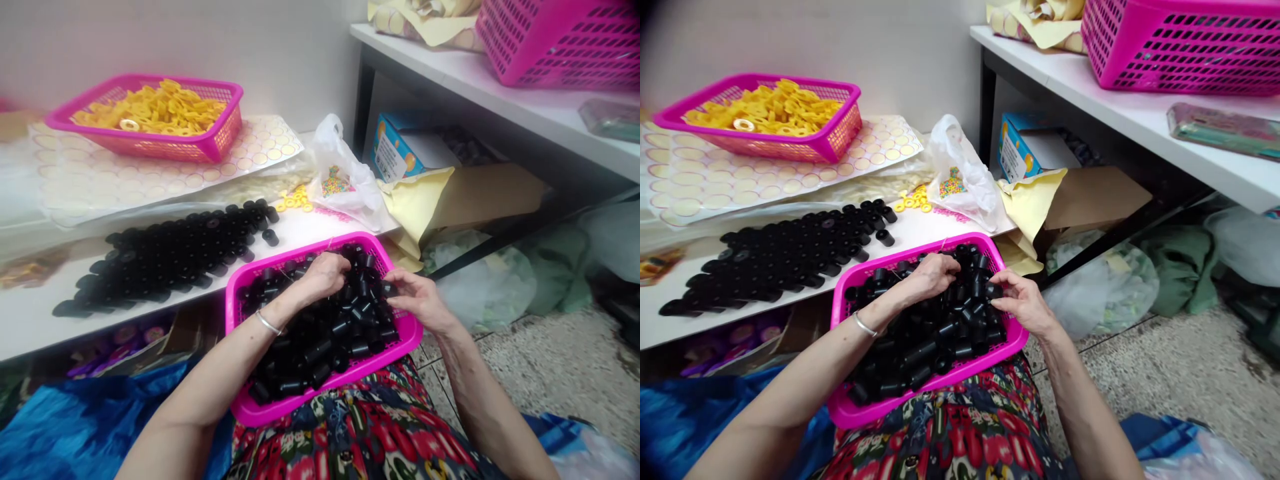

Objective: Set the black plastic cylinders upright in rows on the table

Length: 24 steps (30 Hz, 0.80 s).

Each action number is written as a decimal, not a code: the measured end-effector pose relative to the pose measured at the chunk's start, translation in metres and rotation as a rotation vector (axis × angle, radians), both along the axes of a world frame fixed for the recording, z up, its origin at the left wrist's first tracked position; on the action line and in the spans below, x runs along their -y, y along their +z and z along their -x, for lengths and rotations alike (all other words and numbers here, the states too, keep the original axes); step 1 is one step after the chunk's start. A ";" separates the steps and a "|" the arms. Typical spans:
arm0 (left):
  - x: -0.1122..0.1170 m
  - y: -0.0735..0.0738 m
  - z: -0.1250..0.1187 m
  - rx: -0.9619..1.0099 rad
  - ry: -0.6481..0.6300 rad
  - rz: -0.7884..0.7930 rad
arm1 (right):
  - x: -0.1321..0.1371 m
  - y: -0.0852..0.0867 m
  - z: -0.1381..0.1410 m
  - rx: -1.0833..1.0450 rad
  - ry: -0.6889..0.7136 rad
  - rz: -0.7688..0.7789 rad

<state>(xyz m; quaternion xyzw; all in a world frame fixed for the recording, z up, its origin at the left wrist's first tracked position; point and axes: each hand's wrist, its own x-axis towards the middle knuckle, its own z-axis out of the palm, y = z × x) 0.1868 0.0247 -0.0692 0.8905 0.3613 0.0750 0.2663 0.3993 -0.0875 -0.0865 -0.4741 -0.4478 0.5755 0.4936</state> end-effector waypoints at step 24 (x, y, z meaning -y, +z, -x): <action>0.002 0.007 -0.011 -0.149 -0.520 0.239 | 0.028 0.015 0.001 -0.019 -0.063 0.178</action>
